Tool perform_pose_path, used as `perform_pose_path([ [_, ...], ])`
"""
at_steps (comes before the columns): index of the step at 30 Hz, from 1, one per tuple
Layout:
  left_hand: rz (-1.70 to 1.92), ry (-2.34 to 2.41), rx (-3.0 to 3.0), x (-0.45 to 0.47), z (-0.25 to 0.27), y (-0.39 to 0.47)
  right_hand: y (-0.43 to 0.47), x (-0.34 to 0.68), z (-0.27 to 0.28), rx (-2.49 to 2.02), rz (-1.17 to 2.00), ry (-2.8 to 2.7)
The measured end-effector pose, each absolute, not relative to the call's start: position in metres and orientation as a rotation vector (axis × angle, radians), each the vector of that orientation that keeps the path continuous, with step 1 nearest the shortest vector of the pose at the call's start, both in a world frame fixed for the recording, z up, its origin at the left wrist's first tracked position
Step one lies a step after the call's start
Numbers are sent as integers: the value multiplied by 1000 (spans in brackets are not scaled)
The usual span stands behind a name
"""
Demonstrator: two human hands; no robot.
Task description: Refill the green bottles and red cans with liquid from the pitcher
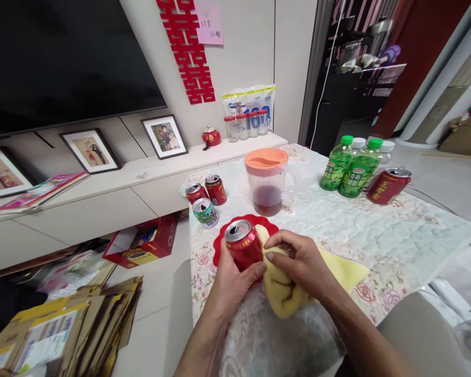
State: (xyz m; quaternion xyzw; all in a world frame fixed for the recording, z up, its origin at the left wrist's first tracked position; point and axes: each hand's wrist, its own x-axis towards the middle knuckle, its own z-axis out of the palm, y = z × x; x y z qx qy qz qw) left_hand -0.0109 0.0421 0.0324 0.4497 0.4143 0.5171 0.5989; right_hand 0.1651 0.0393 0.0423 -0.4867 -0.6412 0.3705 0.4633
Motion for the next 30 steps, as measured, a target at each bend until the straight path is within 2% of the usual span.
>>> perform_pose_path([
  [3, 1164, 915, 1062, -8, 34, 40, 36, 163, 47, -1130, 957, -1423],
  [6, 1116, 888, 1016, -4, 36, 35, 32, 163, 52, -1029, 872, -1371],
  [10, 1110, 899, 973, 1, 39, 28, 31, 166, 56, -849, 680, -1523],
  [15, 1152, 880, 924, 1, 43, 25, 37, 172, 59, -722, 684, -1796],
  [22, 1116, 843, 889, -8, 35, 31, 41, 178, 50, -820, 839, -1941],
  [30, 1181, 907, 958, -14, 35, 38, 46, 175, 36, -1061, 852, -1910],
])
